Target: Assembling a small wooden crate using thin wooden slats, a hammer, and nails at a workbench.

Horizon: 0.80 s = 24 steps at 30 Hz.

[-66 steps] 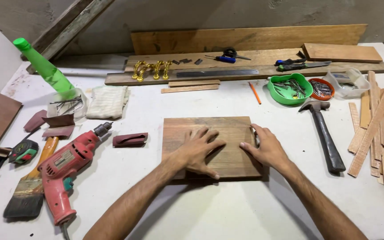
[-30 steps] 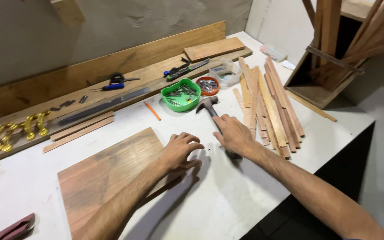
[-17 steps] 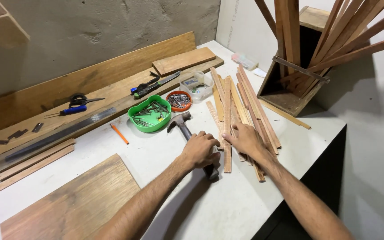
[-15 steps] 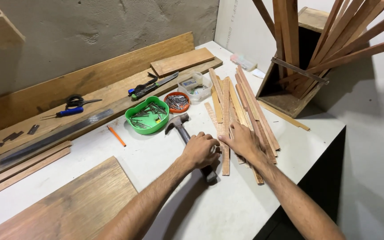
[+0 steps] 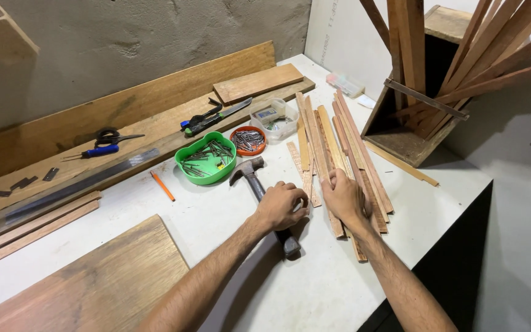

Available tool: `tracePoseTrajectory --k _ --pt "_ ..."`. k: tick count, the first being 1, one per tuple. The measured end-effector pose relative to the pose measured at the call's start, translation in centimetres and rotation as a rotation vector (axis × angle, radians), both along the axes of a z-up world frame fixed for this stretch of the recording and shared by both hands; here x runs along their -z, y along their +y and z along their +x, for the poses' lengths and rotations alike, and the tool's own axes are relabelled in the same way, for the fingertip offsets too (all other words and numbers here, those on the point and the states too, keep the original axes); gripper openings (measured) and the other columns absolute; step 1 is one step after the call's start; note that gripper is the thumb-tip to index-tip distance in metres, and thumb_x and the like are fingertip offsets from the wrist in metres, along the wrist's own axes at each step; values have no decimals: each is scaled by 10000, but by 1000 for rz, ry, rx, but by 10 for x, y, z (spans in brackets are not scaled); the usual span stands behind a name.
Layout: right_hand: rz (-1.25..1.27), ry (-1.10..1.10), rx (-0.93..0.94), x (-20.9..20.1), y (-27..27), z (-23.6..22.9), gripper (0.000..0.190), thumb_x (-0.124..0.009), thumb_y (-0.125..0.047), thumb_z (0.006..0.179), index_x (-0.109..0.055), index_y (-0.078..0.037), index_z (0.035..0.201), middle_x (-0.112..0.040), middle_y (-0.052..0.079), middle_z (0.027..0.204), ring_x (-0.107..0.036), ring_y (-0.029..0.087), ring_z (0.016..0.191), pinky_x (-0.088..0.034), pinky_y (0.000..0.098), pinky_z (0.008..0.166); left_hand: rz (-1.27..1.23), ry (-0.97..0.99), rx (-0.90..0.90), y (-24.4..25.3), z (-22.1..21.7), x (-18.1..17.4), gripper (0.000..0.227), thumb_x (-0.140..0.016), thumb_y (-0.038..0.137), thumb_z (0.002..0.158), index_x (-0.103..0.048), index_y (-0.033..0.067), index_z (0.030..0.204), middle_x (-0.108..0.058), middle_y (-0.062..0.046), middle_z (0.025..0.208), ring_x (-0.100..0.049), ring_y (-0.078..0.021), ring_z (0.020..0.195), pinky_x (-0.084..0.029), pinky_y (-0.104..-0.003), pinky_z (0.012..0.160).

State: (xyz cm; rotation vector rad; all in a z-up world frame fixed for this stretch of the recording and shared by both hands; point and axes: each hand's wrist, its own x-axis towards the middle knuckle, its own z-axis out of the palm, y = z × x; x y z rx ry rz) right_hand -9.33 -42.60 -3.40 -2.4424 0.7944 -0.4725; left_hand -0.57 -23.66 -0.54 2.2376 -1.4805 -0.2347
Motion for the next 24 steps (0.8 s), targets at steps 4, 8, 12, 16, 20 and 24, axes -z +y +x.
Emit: tracePoseTrajectory --k 4,8,12,16,20,24 --pt "138 -126 -48 -5 -6 -9 281 -632 -273 986 -634 -46 1150 -712 47 811 -657 167 646 -522 331 584 -22 -9 -25 6 -3 5 313 -736 345 889 -729 139 1124 -710 -104 1059 -622 -280 982 -536 -432 888" --pt "375 -221 -164 -29 20 -18 286 -636 -238 995 -640 -30 1191 -712 58 789 -631 139 613 -503 291 548 -241 -118 -36 38 -16 -12 369 -759 314 876 -687 137 1192 -685 -107 1111 -604 -299 1008 -511 -441 888" --pt "426 -233 -417 -48 60 -21 307 -663 -247 986 -693 -43 1213 -695 26 758 -601 75 622 -497 259 553 -446 -303 -77 87 -33 -42 508 -768 230 868 -588 150 1336 -608 -84 1270 -560 -294 1120 -474 -440 918" --pt "248 -212 -636 -65 115 -17 309 -692 -268 959 -736 -77 1198 -705 -4 746 -586 64 604 -491 260 540 -486 -483 -189 156 -47 -58 596 -782 221 838 -540 158 1379 -553 -81 1335 -520 -303 1203 -444 -463 954" --pt "85 -57 -821 -88 175 -12 344 -745 -319 906 -754 -108 1178 -661 3 646 -565 96 542 -461 290 499 -406 -619 -304 227 -50 -55 582 -783 250 825 -559 155 1354 -563 -82 1305 -500 -296 1241 -421 -483 997" --pt "63 83 -1025 -97 229 2 423 -811 -346 823 -747 -148 1191 -607 15 597 -536 112 529 -432 306 482 -285 -630 -429 299 -55 -32 408 -763 312 901 -622 160 1252 -611 -48 1205 -524 -252 1195 -402 -475 982"
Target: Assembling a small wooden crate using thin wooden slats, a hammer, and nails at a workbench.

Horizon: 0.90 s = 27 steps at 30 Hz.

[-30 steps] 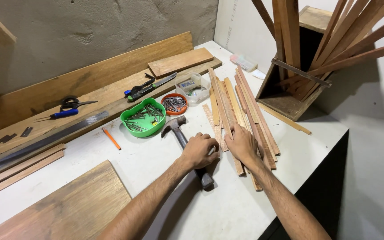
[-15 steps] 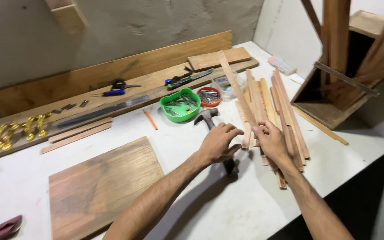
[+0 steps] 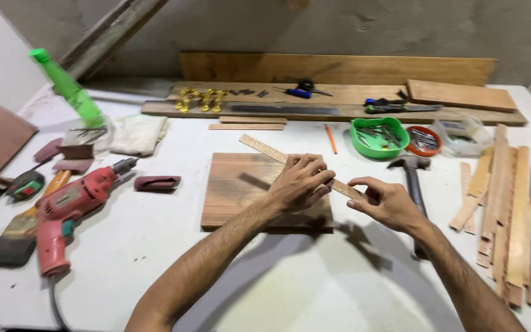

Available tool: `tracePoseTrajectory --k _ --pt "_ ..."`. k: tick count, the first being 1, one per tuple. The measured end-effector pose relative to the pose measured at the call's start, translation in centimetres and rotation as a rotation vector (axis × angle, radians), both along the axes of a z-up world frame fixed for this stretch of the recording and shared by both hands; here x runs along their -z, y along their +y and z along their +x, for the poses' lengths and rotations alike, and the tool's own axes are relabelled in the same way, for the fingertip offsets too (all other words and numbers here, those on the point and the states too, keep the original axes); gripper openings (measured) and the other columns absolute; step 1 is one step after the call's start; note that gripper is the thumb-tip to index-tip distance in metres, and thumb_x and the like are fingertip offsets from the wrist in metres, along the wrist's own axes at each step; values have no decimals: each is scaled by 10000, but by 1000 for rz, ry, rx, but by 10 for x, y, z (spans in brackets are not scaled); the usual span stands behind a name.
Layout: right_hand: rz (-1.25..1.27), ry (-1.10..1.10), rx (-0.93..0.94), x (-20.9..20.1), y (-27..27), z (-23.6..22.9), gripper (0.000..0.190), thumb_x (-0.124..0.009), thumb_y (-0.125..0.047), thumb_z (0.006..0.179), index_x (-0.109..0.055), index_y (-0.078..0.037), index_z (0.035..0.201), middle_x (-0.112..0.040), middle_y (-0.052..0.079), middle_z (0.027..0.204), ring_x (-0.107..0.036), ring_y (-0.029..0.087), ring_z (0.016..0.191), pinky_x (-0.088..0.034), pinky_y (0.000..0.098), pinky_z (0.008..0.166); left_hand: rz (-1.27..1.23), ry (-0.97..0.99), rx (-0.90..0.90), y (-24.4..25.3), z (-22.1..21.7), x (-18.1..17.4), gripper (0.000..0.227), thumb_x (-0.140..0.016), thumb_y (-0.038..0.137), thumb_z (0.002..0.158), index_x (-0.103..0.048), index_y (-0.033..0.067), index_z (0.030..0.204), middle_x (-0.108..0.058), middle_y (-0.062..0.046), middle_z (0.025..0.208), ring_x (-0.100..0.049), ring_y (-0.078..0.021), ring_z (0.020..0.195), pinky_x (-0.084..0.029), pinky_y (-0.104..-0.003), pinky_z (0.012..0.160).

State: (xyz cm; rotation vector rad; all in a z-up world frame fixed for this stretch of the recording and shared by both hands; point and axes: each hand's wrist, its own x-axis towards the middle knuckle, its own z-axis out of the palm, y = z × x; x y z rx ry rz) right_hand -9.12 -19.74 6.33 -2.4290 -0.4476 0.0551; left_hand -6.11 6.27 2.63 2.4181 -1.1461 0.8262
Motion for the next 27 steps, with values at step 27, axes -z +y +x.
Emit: tracePoseTrajectory --k 27 --pt "-300 37 -439 73 111 106 465 -747 -452 800 -744 -265 1225 -715 41 1138 -664 180 1081 -630 414 894 -54 273 -377 155 -31 65 286 -684 396 951 -729 152 1095 -650 -44 1057 -550 -204 1106 -383 -444 982"
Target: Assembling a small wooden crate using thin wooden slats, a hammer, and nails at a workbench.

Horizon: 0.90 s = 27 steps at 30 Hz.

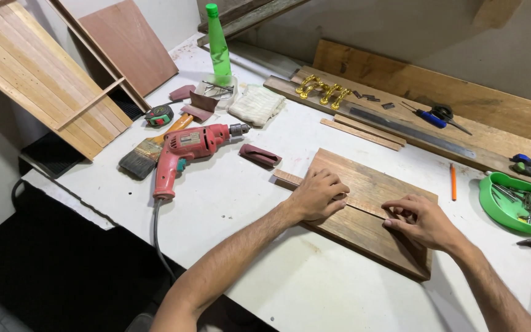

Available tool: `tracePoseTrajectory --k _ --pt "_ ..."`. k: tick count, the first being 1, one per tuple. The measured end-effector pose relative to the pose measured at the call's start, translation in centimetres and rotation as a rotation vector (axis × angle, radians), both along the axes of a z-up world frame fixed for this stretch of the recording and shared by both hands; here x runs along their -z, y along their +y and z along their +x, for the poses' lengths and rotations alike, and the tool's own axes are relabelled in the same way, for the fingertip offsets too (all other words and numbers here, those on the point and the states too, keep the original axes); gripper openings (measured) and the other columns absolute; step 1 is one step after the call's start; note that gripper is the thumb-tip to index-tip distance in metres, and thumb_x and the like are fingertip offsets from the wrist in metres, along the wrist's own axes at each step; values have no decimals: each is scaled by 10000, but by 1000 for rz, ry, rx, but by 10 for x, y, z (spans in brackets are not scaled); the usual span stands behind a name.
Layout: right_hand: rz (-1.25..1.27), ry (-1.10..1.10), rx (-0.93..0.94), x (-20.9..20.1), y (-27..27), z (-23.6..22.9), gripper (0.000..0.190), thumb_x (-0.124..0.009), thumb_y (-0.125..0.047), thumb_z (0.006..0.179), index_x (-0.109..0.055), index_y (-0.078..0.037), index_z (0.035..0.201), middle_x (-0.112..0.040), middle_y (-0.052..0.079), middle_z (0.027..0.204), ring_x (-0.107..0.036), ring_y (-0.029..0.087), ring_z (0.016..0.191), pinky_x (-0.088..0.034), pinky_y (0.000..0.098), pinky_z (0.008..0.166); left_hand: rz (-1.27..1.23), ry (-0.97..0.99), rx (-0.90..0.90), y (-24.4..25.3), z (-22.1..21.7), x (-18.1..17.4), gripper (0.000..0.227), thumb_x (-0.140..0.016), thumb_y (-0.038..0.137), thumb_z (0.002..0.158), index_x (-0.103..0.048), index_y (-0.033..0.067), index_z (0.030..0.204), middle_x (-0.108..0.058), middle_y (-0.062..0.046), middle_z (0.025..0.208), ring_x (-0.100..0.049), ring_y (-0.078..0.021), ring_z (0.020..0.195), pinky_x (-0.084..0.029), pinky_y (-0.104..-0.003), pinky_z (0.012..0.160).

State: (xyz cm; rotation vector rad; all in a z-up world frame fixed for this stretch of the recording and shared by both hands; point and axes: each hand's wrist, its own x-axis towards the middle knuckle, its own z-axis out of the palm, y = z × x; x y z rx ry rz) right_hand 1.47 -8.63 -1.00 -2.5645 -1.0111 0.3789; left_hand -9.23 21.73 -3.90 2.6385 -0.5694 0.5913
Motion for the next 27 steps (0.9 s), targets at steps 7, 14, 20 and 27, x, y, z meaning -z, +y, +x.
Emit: tracePoseTrajectory --k 7,14,20,27 --pt "-21 -3 13 -31 46 -12 406 -717 -417 852 -729 -242 1218 -694 41 1216 -690 168 1112 -646 398 912 14 18 -13 39 6 -17 320 -718 412 924 -741 147 1102 -667 -51 1055 -551 -199 1092 -386 -444 951" --pt "-6 -169 -111 -42 137 -27 382 -691 -356 902 -695 -226 1261 -660 64 1275 -603 225 1203 -561 445 991 -65 30 -76 97 -25 -48 243 -751 326 910 -762 134 1058 -698 -41 1058 -572 -205 1074 -406 -434 953" --pt "67 -263 -200 -28 231 -37 365 -726 -313 897 -702 -179 1236 -645 94 1307 -534 310 1280 -481 511 1055 -97 24 -125 148 -46 -50 202 -757 262 879 -769 126 1028 -697 -46 1053 -576 -237 1084 -422 -434 947" --pt "45 -297 -286 -41 318 -61 413 -731 -342 914 -625 -106 1235 -613 131 1351 -552 321 1257 -491 490 1048 -47 -11 -313 211 -56 -43 173 -757 185 847 -759 106 1000 -686 -50 1044 -584 -267 1077 -431 -457 920"
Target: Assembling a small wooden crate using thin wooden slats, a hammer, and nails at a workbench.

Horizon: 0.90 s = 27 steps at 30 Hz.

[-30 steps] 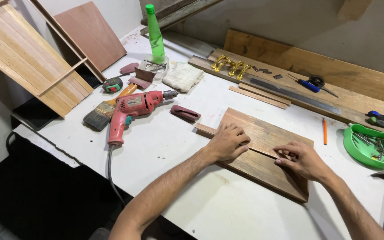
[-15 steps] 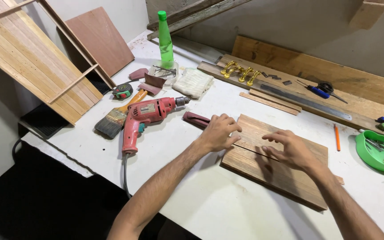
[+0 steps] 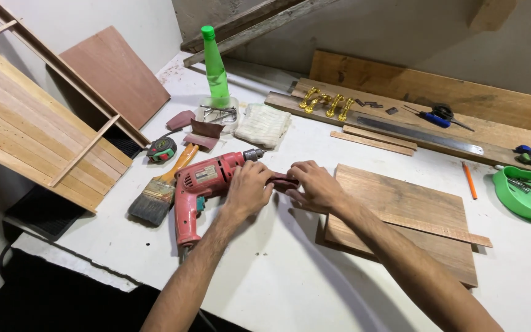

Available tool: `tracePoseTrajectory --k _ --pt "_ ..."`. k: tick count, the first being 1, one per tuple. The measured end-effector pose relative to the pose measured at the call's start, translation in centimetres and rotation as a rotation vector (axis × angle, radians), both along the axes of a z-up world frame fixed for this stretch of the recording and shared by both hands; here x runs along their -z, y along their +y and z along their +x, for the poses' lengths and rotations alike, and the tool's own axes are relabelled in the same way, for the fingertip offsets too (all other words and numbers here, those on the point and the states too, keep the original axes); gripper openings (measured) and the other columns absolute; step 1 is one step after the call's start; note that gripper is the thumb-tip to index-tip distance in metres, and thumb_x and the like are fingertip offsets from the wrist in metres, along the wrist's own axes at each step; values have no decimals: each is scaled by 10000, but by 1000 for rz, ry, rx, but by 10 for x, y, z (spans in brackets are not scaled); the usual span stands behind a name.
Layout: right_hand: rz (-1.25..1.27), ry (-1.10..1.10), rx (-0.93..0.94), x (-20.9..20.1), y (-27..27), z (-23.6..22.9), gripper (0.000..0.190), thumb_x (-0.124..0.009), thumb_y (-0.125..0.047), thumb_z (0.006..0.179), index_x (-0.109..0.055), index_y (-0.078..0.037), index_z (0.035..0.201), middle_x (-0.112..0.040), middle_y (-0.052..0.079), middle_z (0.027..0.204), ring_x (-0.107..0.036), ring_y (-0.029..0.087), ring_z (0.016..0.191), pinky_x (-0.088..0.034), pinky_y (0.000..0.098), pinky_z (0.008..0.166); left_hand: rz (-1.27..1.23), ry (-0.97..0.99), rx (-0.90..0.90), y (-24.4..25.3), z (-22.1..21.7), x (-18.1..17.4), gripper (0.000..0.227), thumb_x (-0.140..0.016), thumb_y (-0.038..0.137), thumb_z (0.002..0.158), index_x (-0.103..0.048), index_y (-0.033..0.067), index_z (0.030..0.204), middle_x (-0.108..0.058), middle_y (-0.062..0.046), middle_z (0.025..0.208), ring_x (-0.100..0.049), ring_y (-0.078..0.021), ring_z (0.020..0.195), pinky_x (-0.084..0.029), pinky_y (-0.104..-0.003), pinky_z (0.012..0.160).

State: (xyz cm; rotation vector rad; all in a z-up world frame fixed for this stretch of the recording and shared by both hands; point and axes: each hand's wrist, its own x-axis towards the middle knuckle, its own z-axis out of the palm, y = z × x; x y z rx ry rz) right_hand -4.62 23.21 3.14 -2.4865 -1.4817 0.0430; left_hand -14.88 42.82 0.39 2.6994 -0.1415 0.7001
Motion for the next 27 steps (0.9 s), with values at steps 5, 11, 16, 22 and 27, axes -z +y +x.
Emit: tracePoseTrajectory --k 5,11,16,22,27 --pt "-59 51 9 -2 37 -5 503 -724 -343 915 -556 -137 1342 -610 126 1344 -553 312 1216 -486 513 989 -11 -2 -12 16 -7 -1 204 -766 188 831 -748 98 1013 -673 -61 1052 -579 -279 1070 -440 -458 916" --pt "-22 66 21 21 46 28 479 -657 -288 974 -542 -288 1439 -673 69 1298 -586 256 1169 -520 480 948 -20 -34 -6 13 -11 -5 194 -744 155 818 -745 91 1001 -669 -72 1065 -579 -281 1080 -450 -464 925" --pt "-28 19 69 3 -4 32 614 -666 -198 940 -506 -427 1487 -625 75 1309 -568 245 1139 -554 432 898 -13 -52 63 -22 -3 -8 157 -699 105 817 -745 97 968 -679 -60 1025 -601 -261 1058 -466 -450 927" --pt "-90 -23 164 -14 -117 16 670 -783 -233 826 -562 -410 1433 -575 46 1336 -533 244 1141 -513 436 951 -5 -38 266 -104 14 -12 149 -689 101 827 -744 84 965 -688 -67 968 -610 -250 990 -479 -414 856" --pt "46 -45 275 -4 -233 -5 557 -739 -160 854 -640 -340 1372 -615 40 1303 -532 266 1199 -485 443 1019 51 28 500 -191 43 10 158 -712 193 911 -737 82 1021 -686 -65 1003 -604 -217 960 -495 -389 840"
